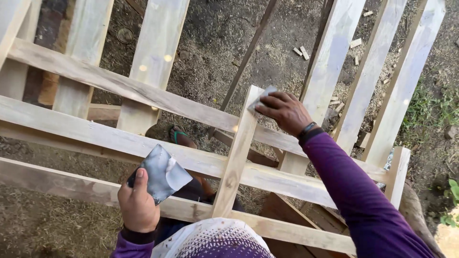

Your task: Apply wood filler and sand wooden furniture frames in an outdoor workshop.

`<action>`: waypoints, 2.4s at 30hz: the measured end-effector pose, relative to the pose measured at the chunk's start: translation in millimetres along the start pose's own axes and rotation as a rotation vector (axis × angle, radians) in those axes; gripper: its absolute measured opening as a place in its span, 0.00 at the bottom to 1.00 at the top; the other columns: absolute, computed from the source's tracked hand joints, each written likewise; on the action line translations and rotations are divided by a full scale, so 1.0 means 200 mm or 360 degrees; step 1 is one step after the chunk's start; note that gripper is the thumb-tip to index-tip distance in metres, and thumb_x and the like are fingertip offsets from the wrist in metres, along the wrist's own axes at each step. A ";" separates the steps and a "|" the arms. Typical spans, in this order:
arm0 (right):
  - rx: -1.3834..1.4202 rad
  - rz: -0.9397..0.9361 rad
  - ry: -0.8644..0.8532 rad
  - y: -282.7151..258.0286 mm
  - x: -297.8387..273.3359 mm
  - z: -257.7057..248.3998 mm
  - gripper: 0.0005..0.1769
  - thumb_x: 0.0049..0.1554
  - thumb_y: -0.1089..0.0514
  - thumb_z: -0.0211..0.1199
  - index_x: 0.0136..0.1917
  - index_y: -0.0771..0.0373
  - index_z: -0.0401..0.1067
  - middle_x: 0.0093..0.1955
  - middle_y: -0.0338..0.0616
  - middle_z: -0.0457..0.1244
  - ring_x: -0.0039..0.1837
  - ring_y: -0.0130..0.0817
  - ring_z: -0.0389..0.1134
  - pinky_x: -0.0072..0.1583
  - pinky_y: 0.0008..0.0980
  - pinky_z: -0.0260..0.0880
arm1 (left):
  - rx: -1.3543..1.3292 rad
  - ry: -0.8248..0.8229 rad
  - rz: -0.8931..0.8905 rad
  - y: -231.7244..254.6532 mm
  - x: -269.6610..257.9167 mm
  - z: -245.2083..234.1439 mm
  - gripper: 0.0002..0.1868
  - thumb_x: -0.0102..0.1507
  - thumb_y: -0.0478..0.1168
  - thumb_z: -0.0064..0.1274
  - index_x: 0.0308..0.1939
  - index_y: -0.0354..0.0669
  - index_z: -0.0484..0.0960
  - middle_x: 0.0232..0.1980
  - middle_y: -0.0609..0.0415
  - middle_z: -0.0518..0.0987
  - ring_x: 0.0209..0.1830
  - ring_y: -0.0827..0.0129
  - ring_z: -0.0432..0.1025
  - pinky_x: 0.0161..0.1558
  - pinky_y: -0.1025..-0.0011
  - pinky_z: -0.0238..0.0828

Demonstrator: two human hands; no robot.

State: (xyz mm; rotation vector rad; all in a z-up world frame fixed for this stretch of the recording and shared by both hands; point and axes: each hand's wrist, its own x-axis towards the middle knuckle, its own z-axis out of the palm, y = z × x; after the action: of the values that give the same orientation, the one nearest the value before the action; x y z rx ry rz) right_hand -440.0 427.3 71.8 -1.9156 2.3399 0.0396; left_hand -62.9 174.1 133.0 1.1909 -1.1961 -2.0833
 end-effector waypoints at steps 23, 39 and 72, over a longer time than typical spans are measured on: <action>0.0191 0.0209 0.0212 0.04 -0.03 0.08 0.26 0.61 0.64 0.59 0.70 0.43 0.72 0.72 0.36 0.63 0.73 0.42 0.59 0.73 0.45 0.63 | -0.0174 0.0139 -0.0101 0.01 -0.04 -0.04 0.19 0.70 0.45 0.47 0.56 0.31 0.77 0.53 0.51 0.81 0.52 0.67 0.76 0.56 0.68 0.73; 0.0188 0.0373 -0.0119 -0.24 -0.02 -0.07 0.27 0.60 0.66 0.58 0.67 0.39 0.75 0.69 0.32 0.67 0.65 0.38 0.63 0.66 0.41 0.64 | -0.0240 0.0092 -0.0169 -0.06 -0.02 -0.13 0.21 0.73 0.47 0.49 0.54 0.28 0.78 0.51 0.49 0.81 0.50 0.66 0.76 0.54 0.67 0.73; 0.0304 0.0791 -0.0319 -0.23 0.22 -0.13 0.26 0.63 0.65 0.50 0.65 0.39 0.76 0.67 0.27 0.68 0.60 0.38 0.63 0.62 0.39 0.64 | -0.0238 0.0100 -0.0197 -0.04 -0.04 -0.27 0.21 0.73 0.50 0.50 0.52 0.31 0.78 0.49 0.50 0.81 0.48 0.65 0.77 0.50 0.66 0.75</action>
State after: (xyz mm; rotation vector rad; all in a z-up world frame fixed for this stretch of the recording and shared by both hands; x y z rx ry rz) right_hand -405.9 373.6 94.9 -1.1548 2.5079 0.0468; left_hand -12.0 159.3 116.7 1.2779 -0.9424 -2.1657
